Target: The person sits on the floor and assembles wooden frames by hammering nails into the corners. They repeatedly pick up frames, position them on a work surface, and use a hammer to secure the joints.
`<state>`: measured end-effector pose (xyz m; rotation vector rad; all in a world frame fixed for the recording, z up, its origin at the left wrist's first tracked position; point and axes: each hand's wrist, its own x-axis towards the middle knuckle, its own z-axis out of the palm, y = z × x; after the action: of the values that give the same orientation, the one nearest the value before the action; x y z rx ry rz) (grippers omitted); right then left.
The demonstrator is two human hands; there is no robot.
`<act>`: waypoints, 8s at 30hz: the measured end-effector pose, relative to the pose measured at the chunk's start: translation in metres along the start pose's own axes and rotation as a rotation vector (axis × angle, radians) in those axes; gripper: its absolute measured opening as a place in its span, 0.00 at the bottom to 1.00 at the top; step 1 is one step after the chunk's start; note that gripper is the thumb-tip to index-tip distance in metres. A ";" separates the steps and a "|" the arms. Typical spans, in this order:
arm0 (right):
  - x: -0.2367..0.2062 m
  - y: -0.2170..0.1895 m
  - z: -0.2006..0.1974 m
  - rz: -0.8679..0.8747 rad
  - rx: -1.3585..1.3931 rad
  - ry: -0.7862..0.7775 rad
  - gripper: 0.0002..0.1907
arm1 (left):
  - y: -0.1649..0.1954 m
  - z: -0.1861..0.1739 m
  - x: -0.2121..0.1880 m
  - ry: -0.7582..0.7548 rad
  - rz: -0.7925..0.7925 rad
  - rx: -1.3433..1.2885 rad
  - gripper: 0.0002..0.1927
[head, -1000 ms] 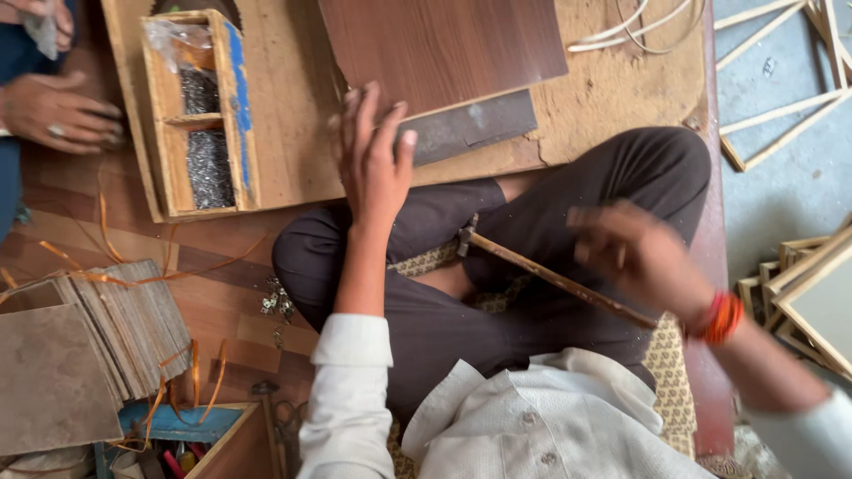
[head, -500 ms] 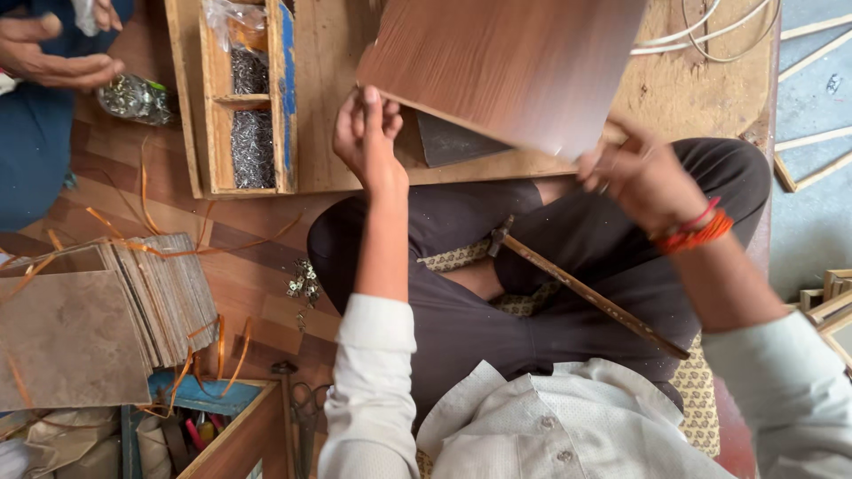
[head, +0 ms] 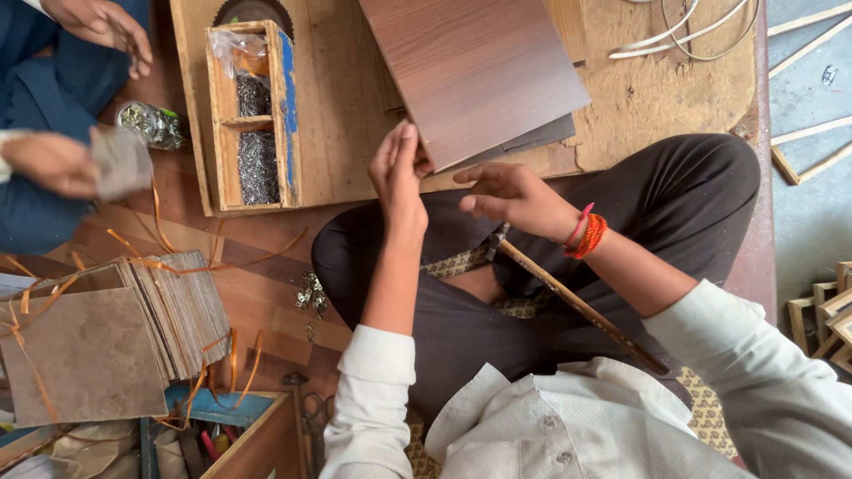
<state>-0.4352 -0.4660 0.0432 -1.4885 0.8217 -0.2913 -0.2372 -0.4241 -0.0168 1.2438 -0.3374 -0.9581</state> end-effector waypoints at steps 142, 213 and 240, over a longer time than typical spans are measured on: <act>-0.111 0.022 -0.056 -0.388 -0.845 0.613 0.26 | -0.045 0.083 0.047 -0.399 0.680 0.986 0.23; 0.090 0.063 -0.042 -0.336 0.316 0.638 0.22 | 0.089 -0.201 0.083 0.086 0.650 0.776 0.05; 0.045 0.037 -0.030 -0.304 0.410 0.587 0.15 | 0.014 -0.084 0.092 -0.068 0.417 0.338 0.09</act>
<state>-0.4336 -0.5137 -0.0017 -1.1391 0.9190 -1.0965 -0.1195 -0.4402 -0.0566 1.3744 -0.8039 -0.5978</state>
